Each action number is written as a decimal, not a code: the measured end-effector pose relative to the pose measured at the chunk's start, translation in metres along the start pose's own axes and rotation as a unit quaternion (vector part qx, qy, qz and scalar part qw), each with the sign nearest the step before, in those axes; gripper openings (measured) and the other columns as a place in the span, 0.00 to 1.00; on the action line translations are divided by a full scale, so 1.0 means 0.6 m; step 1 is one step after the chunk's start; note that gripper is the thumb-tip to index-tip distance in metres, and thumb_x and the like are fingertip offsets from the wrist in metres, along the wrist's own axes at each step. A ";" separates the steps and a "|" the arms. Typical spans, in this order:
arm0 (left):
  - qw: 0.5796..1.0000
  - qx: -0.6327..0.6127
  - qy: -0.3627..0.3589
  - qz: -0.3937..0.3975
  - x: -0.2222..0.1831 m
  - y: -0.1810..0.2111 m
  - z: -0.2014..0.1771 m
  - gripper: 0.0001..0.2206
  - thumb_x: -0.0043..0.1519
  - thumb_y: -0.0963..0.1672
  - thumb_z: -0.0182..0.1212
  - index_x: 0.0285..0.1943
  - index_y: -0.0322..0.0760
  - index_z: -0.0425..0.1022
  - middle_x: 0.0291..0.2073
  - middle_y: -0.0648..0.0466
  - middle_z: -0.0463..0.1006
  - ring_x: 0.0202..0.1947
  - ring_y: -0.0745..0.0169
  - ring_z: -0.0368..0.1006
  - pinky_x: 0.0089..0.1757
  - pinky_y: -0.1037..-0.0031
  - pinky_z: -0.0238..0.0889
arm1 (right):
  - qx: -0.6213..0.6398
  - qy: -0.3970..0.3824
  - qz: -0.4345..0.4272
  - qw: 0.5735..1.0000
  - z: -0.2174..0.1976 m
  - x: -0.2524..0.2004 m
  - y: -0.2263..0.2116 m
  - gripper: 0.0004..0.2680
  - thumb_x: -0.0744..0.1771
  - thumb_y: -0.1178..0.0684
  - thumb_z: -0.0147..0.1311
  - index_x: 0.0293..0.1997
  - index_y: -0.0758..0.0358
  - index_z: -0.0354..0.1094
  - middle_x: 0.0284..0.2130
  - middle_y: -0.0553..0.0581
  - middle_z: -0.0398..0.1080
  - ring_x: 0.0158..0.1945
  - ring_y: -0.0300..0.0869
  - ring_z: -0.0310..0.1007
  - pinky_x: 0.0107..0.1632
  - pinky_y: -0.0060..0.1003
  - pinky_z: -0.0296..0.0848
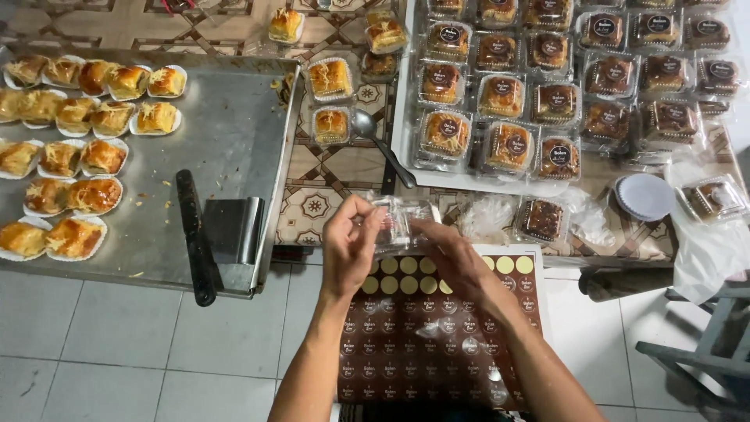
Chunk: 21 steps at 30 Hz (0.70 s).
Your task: Peeling stickers from a sheet and applying them to the lids of plastic bread containers in a bakery.
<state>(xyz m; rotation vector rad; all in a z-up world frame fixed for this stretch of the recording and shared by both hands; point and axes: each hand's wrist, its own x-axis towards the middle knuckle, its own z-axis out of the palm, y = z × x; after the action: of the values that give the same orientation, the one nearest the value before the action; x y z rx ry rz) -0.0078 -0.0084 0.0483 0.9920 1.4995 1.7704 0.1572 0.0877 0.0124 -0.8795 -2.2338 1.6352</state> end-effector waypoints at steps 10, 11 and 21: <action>0.993 -0.065 0.073 0.070 0.002 0.040 -0.064 0.07 0.66 0.43 0.60 0.35 0.36 0.73 0.24 0.51 0.73 0.26 0.65 0.69 0.31 0.75 0.71 | -0.455 0.095 -0.035 0.885 0.019 0.018 0.052 0.08 0.69 0.44 0.50 0.51 0.44 0.74 0.52 0.45 0.71 0.62 0.45 0.62 0.53 0.43 0.66; 0.991 -0.019 0.081 0.105 0.000 0.052 -0.065 0.08 0.66 0.43 0.59 0.34 0.35 0.72 0.24 0.50 0.73 0.26 0.65 0.71 0.31 0.74 0.73 | -0.411 0.120 -0.066 0.901 0.017 0.012 0.029 0.08 0.67 0.45 0.54 0.50 0.43 0.74 0.51 0.44 0.72 0.62 0.45 0.63 0.52 0.44 0.67; 0.998 -0.012 -0.018 0.064 -0.033 0.041 0.036 0.10 0.66 0.44 0.60 0.40 0.28 0.75 0.26 0.44 0.76 0.24 0.60 0.71 0.31 0.70 0.70 | 0.204 0.120 -0.115 0.965 -0.017 -0.061 -0.133 0.13 0.59 0.65 0.66 0.46 0.74 0.73 0.46 0.70 0.75 0.51 0.54 0.77 0.50 0.50 0.78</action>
<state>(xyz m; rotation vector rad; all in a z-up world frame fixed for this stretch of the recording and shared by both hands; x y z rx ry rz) 0.0216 -0.0179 0.0712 1.1235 1.4179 1.8435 0.1654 0.0585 0.0957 -0.6403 -1.6804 1.6875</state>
